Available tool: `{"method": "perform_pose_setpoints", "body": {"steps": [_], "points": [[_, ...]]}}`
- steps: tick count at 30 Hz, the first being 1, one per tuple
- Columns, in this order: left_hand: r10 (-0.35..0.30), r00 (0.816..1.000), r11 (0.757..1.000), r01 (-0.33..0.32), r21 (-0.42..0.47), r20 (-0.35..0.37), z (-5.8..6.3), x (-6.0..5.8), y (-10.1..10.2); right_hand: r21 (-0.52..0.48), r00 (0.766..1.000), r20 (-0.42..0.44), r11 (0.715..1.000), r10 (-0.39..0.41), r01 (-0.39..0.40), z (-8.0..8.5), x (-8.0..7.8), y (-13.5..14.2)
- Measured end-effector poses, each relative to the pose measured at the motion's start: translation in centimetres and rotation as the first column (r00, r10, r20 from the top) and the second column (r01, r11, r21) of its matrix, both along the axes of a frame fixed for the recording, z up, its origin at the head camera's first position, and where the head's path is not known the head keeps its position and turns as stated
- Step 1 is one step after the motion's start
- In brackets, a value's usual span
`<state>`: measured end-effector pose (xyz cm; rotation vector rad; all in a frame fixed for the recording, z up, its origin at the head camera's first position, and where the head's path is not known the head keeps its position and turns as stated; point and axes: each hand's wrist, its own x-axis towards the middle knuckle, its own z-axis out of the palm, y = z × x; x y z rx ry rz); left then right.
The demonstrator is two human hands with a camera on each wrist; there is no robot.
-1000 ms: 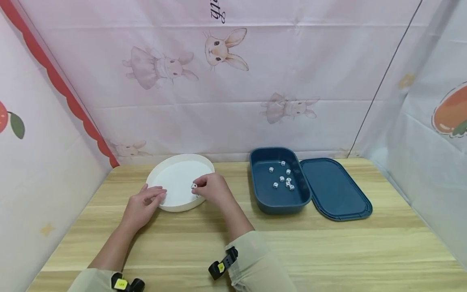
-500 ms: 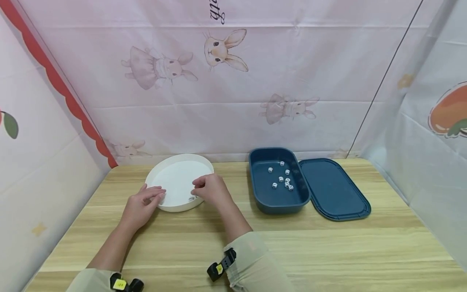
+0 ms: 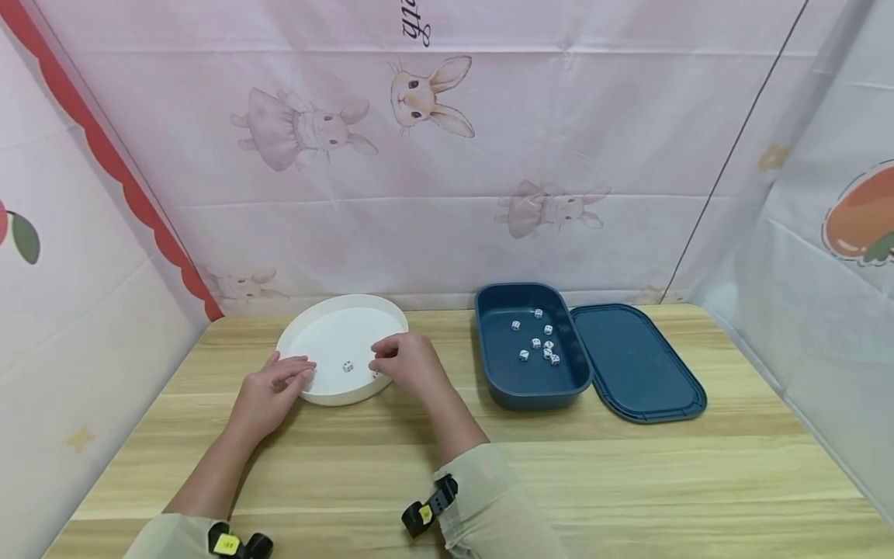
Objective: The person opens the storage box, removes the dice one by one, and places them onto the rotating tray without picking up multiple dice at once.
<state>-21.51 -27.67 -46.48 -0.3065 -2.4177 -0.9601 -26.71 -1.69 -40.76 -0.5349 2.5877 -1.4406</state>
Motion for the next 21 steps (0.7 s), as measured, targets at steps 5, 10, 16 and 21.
{"method": "perform_pose_setpoints", "body": {"steps": [5, 10, 16, 21], "points": [[0.000, 1.000, 1.000, 0.000, -0.004, -0.015, 0.1, 0.0, 0.0, 0.029, 0.999, -0.032, 1.000, -0.011, 0.012, 0.4, -0.3, 1.8], [-0.005, 1.000, 1.000, 0.005, -0.006, -0.019, 0.0, -0.1, -0.1, 0.073, 0.996, -0.088, 0.997, -0.032, 0.039, 1.1, -1.0, 4.9], [-0.012, 1.000, 1.000, 0.013, 0.010, -0.016, -0.2, -0.3, -0.2, 0.142, 0.987, -0.138, 0.985, -0.079, 0.099, 1.8, -1.8, 9.5], [-0.013, 1.000, 1.000, 0.013, 0.019, -0.001, -0.4, -0.2, -0.2, 0.202, 0.990, -0.116, 0.975, -0.075, 0.097, 2.5, -2.5, 13.2]]}}
